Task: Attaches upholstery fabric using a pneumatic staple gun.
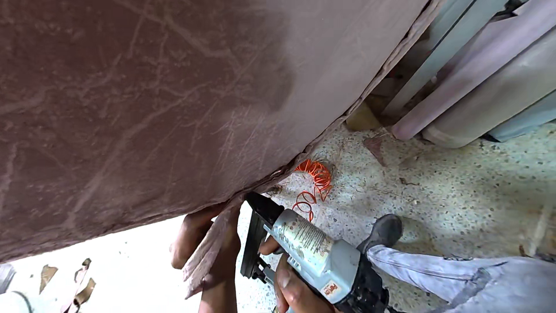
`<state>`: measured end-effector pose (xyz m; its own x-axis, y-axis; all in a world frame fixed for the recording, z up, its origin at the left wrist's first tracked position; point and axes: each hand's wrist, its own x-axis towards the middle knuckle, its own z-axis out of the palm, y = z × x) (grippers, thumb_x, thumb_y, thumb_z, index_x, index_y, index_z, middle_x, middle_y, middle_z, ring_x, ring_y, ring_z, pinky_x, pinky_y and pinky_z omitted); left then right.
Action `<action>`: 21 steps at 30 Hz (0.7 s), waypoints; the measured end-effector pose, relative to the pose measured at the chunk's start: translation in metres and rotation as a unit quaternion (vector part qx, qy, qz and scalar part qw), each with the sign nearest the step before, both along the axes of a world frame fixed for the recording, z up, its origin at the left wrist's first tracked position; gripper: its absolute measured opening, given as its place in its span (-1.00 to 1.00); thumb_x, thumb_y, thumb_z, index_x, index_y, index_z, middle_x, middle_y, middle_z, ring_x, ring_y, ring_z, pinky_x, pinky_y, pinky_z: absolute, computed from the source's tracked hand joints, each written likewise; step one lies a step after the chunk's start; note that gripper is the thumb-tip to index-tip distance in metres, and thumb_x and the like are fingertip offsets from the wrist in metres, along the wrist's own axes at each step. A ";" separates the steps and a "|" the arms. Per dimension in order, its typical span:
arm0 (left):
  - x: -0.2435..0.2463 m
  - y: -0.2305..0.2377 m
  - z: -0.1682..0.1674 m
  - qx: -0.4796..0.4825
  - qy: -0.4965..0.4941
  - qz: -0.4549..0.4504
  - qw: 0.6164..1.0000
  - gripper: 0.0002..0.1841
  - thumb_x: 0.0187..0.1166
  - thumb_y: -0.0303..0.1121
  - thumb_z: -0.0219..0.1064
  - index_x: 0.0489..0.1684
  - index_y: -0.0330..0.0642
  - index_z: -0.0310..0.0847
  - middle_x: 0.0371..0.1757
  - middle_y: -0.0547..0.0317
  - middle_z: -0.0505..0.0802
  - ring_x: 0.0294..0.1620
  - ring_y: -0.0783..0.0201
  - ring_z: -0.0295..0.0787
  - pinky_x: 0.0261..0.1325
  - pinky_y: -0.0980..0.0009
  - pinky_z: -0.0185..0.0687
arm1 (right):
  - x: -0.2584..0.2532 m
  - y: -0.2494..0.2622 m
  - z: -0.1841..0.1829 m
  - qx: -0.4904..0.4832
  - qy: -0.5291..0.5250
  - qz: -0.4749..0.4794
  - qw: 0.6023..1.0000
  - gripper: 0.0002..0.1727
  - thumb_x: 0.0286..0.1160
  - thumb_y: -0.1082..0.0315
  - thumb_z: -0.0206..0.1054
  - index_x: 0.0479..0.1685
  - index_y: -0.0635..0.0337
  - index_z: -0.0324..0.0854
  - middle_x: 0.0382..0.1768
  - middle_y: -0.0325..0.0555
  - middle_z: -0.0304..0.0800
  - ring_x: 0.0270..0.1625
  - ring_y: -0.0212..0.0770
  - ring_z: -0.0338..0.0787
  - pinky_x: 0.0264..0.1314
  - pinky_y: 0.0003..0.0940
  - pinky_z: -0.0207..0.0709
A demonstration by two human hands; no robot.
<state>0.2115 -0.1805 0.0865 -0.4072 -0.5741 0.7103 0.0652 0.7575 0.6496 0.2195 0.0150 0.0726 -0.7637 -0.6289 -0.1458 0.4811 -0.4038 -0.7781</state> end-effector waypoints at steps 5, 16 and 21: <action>-0.004 0.002 0.004 0.030 0.021 0.003 0.999 -0.75 0.14 -0.41 0.73 -0.39 -0.12 0.73 -0.38 0.37 0.86 -0.35 0.41 0.84 -0.33 0.44 0.85 | -0.001 -0.004 -0.001 -0.007 0.003 -0.007 1.000 -0.73 0.66 0.35 0.31 0.15 0.37 0.64 -0.44 -0.06 0.74 -0.47 -0.27 0.74 -0.31 -0.30 0.74; -0.010 0.003 0.003 0.092 0.010 -0.037 0.995 -0.63 0.25 -0.46 0.68 -0.03 -0.04 0.67 -0.21 0.48 0.90 -0.14 0.44 0.88 0.00 0.40 0.88 | -0.013 -0.014 0.015 -0.007 0.006 -0.009 1.000 -0.62 0.68 0.25 0.30 0.24 0.42 0.59 -0.30 0.01 0.77 -0.46 -0.25 0.73 -0.34 -0.27 0.75; -0.009 0.002 0.003 0.103 0.012 -0.055 0.993 -0.64 0.28 -0.46 0.67 -0.03 0.00 0.68 -0.19 0.48 0.90 -0.12 0.41 0.88 0.02 0.36 0.89 | -0.011 -0.015 0.014 -0.007 0.007 -0.032 0.999 -0.63 0.68 0.25 0.33 0.18 0.42 0.60 -0.18 0.02 0.82 -0.40 -0.28 0.77 -0.29 -0.31 0.76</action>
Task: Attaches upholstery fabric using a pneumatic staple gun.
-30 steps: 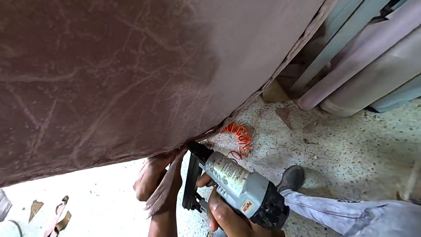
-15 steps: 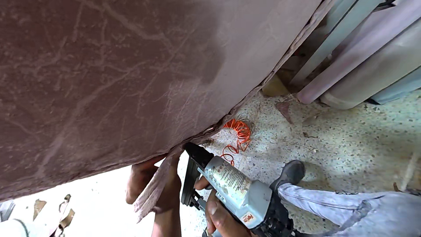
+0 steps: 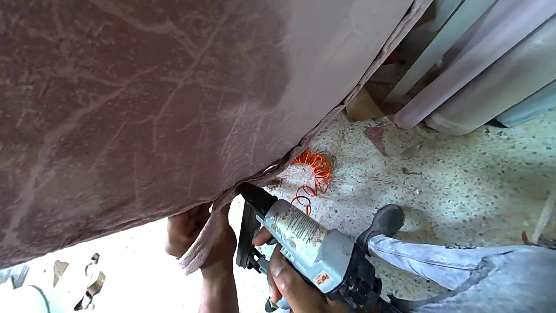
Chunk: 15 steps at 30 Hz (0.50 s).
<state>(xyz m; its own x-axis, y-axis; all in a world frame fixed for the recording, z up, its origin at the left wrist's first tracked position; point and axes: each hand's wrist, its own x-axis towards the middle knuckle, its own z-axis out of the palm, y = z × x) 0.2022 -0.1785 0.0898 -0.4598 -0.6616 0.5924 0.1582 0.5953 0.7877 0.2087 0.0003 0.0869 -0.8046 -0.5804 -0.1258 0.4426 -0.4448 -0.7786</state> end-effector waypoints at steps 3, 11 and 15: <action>0.001 -0.002 -0.001 0.000 -0.004 0.001 1.000 -0.65 0.28 -0.47 0.66 -0.04 -0.02 0.65 -0.22 0.47 0.89 -0.15 0.41 0.87 0.00 0.37 0.88 | 0.000 -0.003 -0.001 0.008 -0.006 0.014 1.000 -0.65 0.69 0.25 0.29 0.19 0.40 0.60 -0.28 0.00 0.77 -0.45 -0.27 0.73 -0.34 -0.31 0.73; 0.002 -0.004 -0.004 -0.006 0.000 0.004 1.000 -0.72 0.38 -0.47 0.60 -0.04 -0.06 0.66 -0.24 0.47 0.88 -0.17 0.45 0.85 -0.05 0.44 0.85 | 0.009 -0.013 -0.016 0.000 -0.015 0.023 1.000 -0.64 0.67 0.21 0.29 0.17 0.36 0.62 -0.46 -0.10 0.69 -0.52 -0.27 0.70 -0.39 -0.26 0.72; 0.000 -0.003 -0.002 0.003 0.008 -0.002 1.000 -0.73 0.36 -0.47 0.61 -0.07 -0.05 0.68 -0.23 0.46 0.88 -0.16 0.43 0.85 -0.02 0.42 0.85 | 0.005 -0.016 -0.013 0.020 0.020 0.005 1.000 -0.68 0.65 0.24 0.29 0.12 0.34 0.65 -0.37 -0.10 0.74 -0.48 -0.30 0.69 -0.38 -0.31 0.71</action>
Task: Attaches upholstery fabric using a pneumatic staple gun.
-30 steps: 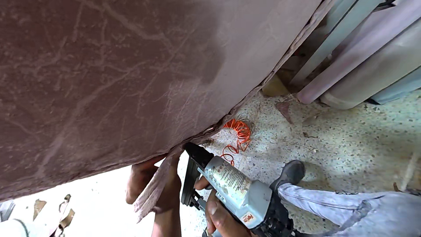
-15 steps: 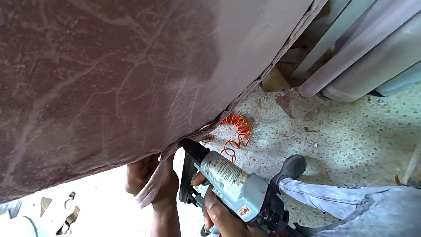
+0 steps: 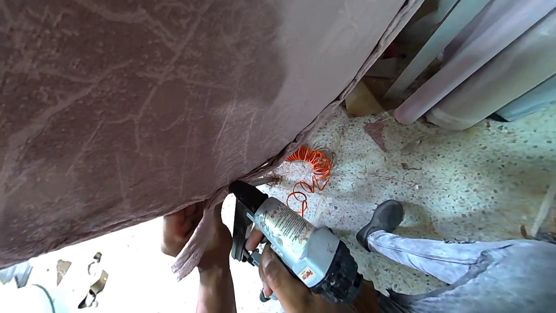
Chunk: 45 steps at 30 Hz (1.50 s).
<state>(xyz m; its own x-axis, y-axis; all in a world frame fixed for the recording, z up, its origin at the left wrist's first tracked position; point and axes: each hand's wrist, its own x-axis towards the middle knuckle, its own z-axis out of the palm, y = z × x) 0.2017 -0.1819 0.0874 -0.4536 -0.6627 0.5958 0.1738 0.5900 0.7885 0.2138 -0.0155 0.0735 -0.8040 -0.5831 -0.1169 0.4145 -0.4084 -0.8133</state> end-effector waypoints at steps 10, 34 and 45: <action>0.001 0.013 -0.030 0.092 0.009 -0.024 0.995 -0.67 0.47 -0.25 0.58 0.11 -0.01 0.61 -0.07 0.40 0.87 0.00 0.42 0.83 0.13 0.38 0.80 | -0.014 0.030 -0.005 0.038 0.031 -0.003 0.999 -0.61 0.62 0.20 0.36 0.23 0.32 0.63 -0.18 0.04 0.84 -0.42 -0.17 0.78 -0.32 -0.18 0.77; -0.058 0.096 -0.046 0.289 0.025 -0.003 0.957 -0.92 0.52 -0.41 0.52 -0.20 -0.20 0.80 -0.25 0.08 0.88 -0.21 0.18 0.85 0.03 0.15 0.85 | -0.075 0.080 -0.033 0.183 0.077 -0.030 0.980 -0.75 0.58 0.14 0.38 -0.18 0.17 0.72 -0.47 -0.11 0.74 -0.44 -0.18 0.76 -0.34 -0.22 0.73; -0.061 0.083 -0.070 0.253 0.076 0.001 0.965 -0.89 0.47 -0.42 0.56 -0.23 -0.18 0.74 -0.31 0.14 0.88 -0.33 0.28 0.86 -0.24 0.35 0.86 | -0.079 0.077 -0.043 0.152 0.065 0.009 0.986 -0.74 0.58 0.19 0.38 -0.07 0.23 0.72 -0.40 -0.05 0.77 -0.40 -0.16 0.78 -0.29 -0.18 0.75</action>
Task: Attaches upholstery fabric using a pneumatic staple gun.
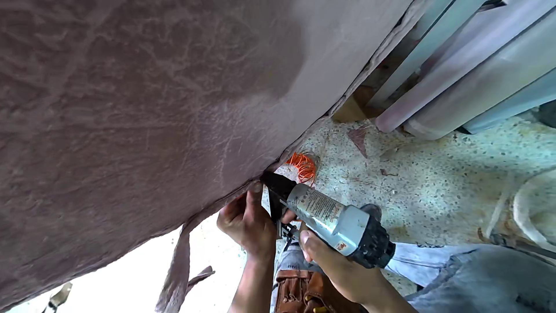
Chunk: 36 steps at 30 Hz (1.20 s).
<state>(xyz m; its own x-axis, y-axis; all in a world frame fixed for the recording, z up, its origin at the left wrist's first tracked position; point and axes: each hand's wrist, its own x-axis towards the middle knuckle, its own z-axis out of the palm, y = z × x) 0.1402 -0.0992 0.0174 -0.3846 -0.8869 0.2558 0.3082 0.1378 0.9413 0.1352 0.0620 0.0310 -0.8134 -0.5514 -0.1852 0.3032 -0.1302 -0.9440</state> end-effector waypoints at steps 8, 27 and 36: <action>-0.003 -0.004 -0.003 0.016 0.040 -0.032 0.999 -0.87 0.41 -0.41 0.61 -0.20 -0.14 0.80 -0.21 0.14 0.92 -0.13 0.27 0.90 0.04 0.30 0.86 | -0.007 0.013 -0.016 0.040 0.075 -0.025 0.996 -0.54 0.50 0.07 0.49 0.27 0.12 0.68 -0.06 -0.11 0.86 -0.11 -0.20 0.85 0.00 -0.17 0.81; -0.008 0.009 -0.003 0.074 0.042 -0.040 0.996 -0.94 0.48 -0.49 0.51 -0.24 -0.13 0.77 -0.23 0.14 0.90 -0.12 0.25 0.88 0.11 0.22 0.84 | -0.020 0.022 -0.007 -0.003 0.000 0.024 1.000 -0.71 0.63 0.12 0.38 -0.08 0.20 0.74 -0.40 -0.06 0.76 -0.40 -0.18 0.77 -0.24 -0.17 0.76; -0.003 -0.001 -0.005 0.041 0.018 -0.052 0.998 -0.91 0.49 -0.48 0.50 -0.19 -0.13 0.72 -0.28 0.16 0.88 -0.23 0.29 0.87 -0.12 0.32 0.85 | -0.021 0.013 -0.004 -0.009 -0.023 0.054 0.998 -0.72 0.63 0.12 0.36 -0.15 0.17 0.73 -0.46 -0.08 0.72 -0.41 -0.18 0.75 -0.28 -0.18 0.73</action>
